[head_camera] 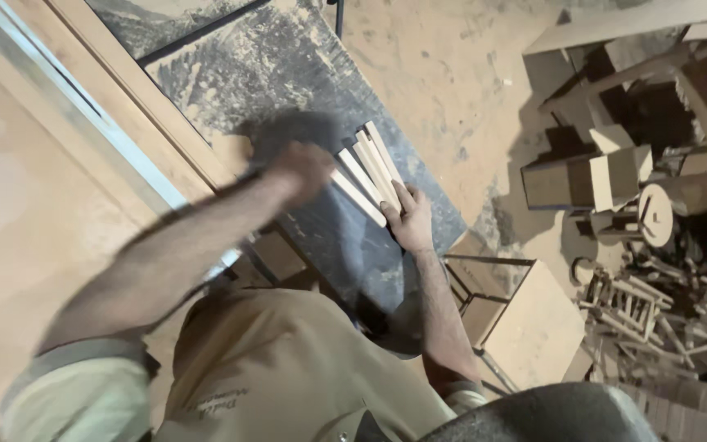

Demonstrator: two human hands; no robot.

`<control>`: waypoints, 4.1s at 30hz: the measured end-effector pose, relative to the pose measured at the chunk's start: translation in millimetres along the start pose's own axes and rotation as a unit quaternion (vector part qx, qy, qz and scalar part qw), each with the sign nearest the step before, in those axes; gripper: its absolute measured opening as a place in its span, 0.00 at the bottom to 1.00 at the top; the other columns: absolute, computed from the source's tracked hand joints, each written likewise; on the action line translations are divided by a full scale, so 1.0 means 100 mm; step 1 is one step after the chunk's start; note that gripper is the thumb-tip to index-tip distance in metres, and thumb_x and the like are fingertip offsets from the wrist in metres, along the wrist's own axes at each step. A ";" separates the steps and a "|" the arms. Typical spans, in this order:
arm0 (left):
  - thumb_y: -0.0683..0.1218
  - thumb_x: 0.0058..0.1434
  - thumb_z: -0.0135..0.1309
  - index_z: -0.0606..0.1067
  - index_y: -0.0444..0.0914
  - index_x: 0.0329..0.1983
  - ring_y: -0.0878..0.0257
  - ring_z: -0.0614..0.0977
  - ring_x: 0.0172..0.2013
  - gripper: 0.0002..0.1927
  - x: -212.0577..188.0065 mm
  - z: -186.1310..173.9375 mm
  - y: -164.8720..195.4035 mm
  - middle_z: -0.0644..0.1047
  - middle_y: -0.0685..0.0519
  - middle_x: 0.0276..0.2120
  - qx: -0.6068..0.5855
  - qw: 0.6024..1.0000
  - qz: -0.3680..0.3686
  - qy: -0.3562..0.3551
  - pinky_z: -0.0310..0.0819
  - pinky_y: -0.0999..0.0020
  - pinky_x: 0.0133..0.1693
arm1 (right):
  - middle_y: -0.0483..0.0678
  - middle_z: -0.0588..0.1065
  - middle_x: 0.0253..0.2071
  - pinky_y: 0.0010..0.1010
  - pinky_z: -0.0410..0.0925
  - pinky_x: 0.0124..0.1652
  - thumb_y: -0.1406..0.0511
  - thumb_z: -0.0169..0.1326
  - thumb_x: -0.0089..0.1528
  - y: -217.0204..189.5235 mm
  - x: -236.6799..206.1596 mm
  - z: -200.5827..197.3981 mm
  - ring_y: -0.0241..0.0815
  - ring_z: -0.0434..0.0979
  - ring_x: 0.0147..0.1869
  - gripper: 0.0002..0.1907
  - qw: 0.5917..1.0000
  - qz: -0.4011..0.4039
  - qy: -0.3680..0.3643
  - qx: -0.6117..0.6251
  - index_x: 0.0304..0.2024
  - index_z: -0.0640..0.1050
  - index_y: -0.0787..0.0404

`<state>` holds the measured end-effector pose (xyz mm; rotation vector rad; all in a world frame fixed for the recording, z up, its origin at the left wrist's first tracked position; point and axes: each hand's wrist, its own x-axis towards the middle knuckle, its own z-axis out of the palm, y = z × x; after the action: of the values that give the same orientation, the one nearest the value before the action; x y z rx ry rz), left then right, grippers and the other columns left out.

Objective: The person cuts narrow wooden strips into shorter pieces on a table saw, pushing each strip through the blade and stacking the cut pieces on the side table. They gather the finished pieces, briefly sort them into a bucket, then return to cutting more strips.

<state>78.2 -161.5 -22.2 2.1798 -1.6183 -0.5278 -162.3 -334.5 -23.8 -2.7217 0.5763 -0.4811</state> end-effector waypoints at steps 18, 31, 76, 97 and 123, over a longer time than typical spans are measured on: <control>0.46 0.73 0.51 0.72 0.31 0.48 0.35 0.77 0.36 0.12 -1.58 0.01 0.66 0.74 0.35 0.36 0.011 0.829 -0.339 0.444 0.72 0.41 0.39 | 0.57 0.74 0.57 0.54 0.64 0.55 0.58 0.59 0.60 0.54 -0.26 0.19 0.64 0.70 0.57 0.26 0.994 -0.074 0.065 -0.049 0.60 0.76 0.56; 0.48 0.58 0.58 0.76 0.37 0.51 0.42 0.73 0.57 0.19 -1.84 0.33 -0.28 0.73 0.43 0.57 -0.041 0.843 -0.442 0.303 0.71 0.43 0.54 | 0.59 0.74 0.54 0.53 0.66 0.54 0.58 0.59 0.64 0.66 -0.22 0.23 0.64 0.72 0.56 0.24 0.988 -0.127 0.077 -0.043 0.60 0.76 0.61; 0.48 0.62 0.50 0.75 0.38 0.63 0.40 0.58 0.69 0.26 -1.33 -1.64 -3.12 0.65 0.43 0.70 0.123 0.879 -0.400 0.227 0.34 0.16 0.59 | 0.61 0.74 0.55 0.52 0.67 0.52 0.62 0.57 0.65 0.07 -0.12 0.20 0.64 0.73 0.54 0.22 0.993 -0.056 0.019 -0.104 0.60 0.76 0.65; 0.50 0.74 0.41 0.75 0.40 0.49 0.51 0.78 0.53 0.14 0.05 0.29 0.22 0.77 0.46 0.48 -0.037 0.998 0.006 -0.040 0.74 0.51 0.55 | 0.57 0.73 0.56 0.52 0.63 0.58 0.58 0.57 0.65 -0.07 -0.24 0.03 0.61 0.70 0.58 0.22 0.984 0.069 0.122 -0.114 0.60 0.77 0.56; 0.47 0.61 0.58 0.78 0.35 0.46 0.42 0.76 0.53 0.13 -1.90 0.45 -0.25 0.76 0.40 0.53 -0.035 0.826 -0.441 0.349 0.74 0.49 0.54 | 0.54 0.74 0.56 0.55 0.65 0.53 0.61 0.58 0.64 0.41 -0.25 0.42 0.62 0.71 0.58 0.18 0.987 -0.098 0.109 -0.059 0.57 0.78 0.54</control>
<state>24.9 24.3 -59.0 2.5280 -0.1635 0.0336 -181.6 -349.8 -82.9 -2.8743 0.4006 -0.8272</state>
